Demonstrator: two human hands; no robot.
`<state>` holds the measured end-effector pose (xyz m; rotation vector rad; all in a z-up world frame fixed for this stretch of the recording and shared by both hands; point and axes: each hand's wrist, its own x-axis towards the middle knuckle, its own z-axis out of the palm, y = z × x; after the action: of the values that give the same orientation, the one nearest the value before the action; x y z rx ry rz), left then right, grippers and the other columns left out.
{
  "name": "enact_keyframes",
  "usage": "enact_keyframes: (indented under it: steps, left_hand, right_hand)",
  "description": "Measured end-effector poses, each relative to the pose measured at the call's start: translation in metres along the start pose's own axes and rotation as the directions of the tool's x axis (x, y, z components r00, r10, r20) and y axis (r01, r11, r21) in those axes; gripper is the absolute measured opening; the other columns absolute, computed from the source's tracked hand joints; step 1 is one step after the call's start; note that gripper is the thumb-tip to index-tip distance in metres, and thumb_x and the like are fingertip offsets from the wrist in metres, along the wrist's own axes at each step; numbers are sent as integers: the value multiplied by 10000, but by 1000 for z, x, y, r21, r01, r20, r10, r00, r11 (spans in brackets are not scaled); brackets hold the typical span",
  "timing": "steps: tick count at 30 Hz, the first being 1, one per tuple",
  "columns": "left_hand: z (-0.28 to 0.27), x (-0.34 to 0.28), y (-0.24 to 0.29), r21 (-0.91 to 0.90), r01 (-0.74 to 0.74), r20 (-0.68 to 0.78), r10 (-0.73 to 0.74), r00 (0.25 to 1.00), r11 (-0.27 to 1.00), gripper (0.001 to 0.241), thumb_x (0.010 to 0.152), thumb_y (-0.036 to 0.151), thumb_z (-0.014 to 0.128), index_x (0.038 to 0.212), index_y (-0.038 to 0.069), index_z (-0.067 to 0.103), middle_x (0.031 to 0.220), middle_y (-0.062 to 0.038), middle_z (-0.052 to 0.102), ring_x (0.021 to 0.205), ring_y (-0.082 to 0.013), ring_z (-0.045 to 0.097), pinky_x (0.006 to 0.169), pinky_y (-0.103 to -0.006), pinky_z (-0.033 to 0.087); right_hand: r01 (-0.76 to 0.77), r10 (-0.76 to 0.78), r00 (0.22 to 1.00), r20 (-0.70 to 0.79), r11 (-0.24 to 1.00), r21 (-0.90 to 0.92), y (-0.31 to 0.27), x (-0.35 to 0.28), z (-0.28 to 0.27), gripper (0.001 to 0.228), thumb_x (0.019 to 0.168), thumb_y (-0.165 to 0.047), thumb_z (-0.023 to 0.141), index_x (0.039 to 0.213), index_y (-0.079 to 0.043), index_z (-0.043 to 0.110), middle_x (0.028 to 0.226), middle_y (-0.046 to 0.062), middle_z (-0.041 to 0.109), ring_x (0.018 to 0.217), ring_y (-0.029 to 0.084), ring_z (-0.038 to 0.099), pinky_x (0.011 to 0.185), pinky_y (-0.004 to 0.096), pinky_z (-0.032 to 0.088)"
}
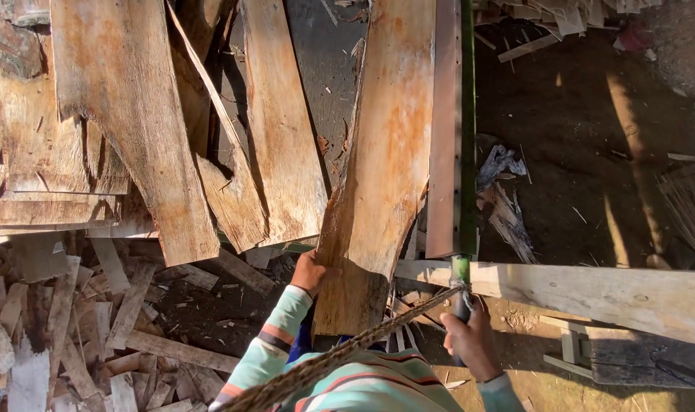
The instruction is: Manually trimming thin sheets of wood veneer using a large guillotine cutter.
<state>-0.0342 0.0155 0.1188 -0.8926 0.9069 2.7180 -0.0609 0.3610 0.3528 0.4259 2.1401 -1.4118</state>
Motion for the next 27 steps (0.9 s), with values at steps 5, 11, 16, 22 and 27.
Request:
enact_keyframes:
  steps: [5, 11, 16, 22, 27]
  left_hand:
    - [18, -28, 18, 218, -59, -17, 64, 998, 974, 467, 772, -224, 693, 1212, -78, 640, 1088, -174, 743, 932, -277, 740, 856, -441, 643]
    - [9, -25, 50, 409, -138, 123, 95, 988, 902, 269, 746, -77, 790, 1008, -86, 730, 937, -137, 800, 842, -241, 762, 762, -362, 621]
    - [15, -38, 93, 661, -68, 23, 70, 997, 747, 195, 772, 1, 871, 881, -89, 737, 862, -170, 764, 765, -261, 706, 662, -340, 550]
    - [35, -102, 119, 314, -30, 199, -35, 979, 949, 194, 756, -51, 797, 944, -65, 751, 973, -140, 804, 865, -211, 778, 800, -344, 661]
    - [-46, -101, 101, 338, 24, 180, -90, 980, 941, 251, 813, -58, 801, 1044, -81, 704, 1012, -172, 774, 894, -205, 767, 724, -340, 608]
  right_hand:
    - [-98, 98, 995, -3, 995, 12, 134, 93, 50, 313, 859, -54, 716, 1041, 81, 500, 691, 157, 612, 425, 216, 586, 360, 380, 457]
    - [22, -25, 999, 34, 997, 72, 41, 29, 3, 281, 796, -125, 726, 980, -25, 539, 633, 65, 595, 398, 213, 567, 354, 390, 467]
    - [14, -5, 998, 64, 991, -136, -42, -17, -35, 331, 833, -261, 745, 971, 5, 605, 581, 139, 592, 441, 230, 611, 429, 393, 520]
    - [79, -156, 983, 100, 840, 537, -13, -16, -25, 572, 995, -545, 548, 1106, 7, 653, 758, 100, 639, 620, 172, 616, 569, 321, 522]
    - [168, -163, 984, -64, 766, 621, 115, 64, 58, 355, 1008, -326, 616, 1170, -10, 608, 998, 109, 705, 822, 191, 697, 725, 335, 600]
